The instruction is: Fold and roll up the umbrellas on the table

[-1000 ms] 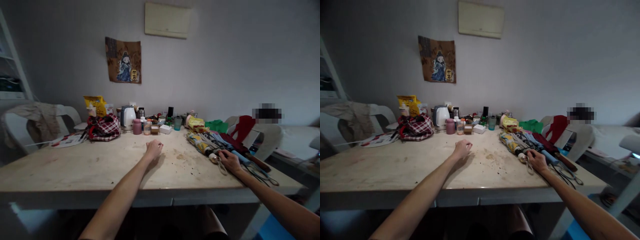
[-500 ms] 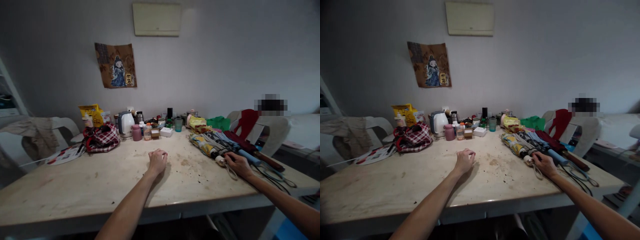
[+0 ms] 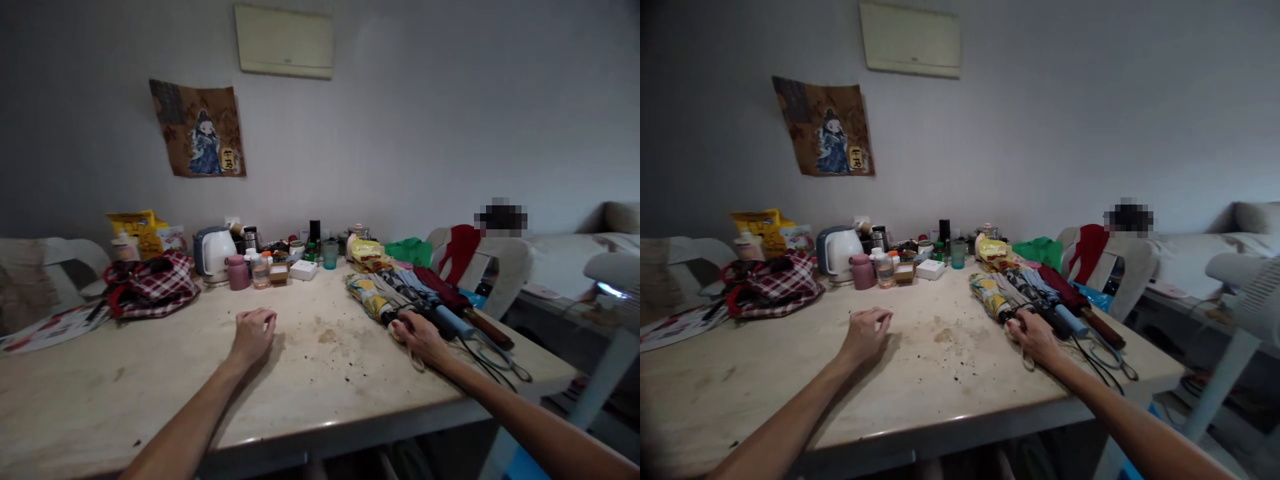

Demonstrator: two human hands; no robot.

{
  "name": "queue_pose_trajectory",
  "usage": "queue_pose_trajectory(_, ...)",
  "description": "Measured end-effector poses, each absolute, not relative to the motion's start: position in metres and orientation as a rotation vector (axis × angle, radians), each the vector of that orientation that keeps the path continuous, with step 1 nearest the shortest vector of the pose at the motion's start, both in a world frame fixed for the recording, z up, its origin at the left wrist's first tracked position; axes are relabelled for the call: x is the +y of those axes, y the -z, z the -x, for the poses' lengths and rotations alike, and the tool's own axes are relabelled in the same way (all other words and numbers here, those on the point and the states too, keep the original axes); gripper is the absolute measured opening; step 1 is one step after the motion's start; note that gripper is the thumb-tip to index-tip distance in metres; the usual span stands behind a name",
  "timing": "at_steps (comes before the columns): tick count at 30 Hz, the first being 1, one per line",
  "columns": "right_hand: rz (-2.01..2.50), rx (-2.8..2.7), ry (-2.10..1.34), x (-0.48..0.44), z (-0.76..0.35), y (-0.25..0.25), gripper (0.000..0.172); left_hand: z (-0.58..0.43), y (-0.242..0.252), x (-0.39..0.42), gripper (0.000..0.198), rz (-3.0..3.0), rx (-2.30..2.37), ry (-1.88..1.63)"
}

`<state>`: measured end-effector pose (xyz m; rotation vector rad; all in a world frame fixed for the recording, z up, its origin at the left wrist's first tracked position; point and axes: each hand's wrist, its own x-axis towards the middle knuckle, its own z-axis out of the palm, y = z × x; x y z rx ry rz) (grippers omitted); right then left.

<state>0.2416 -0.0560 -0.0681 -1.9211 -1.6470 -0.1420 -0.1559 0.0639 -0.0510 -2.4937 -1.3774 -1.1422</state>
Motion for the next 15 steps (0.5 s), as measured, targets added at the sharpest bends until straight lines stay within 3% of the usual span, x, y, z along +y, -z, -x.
queue_pose_trajectory(4, 2.161, -1.704, -0.045, -0.051, -0.231, 0.053, 0.039, 0.167, 0.056, 0.07, 0.027, 2.438, -1.463, 1.033)
queue_pose_trajectory(10, 2.184, -1.676, -0.254, -0.036, -0.225, 0.036, 0.056, 0.173, 0.052, 0.074, 0.028, 2.54, -1.595, 0.735)
queue_pose_trajectory(15, 2.045, -1.505, -0.42, -0.02, -0.226, 0.043, 0.038, 0.153, 0.024, 0.066, 0.027, 2.705, -1.495, 0.704)
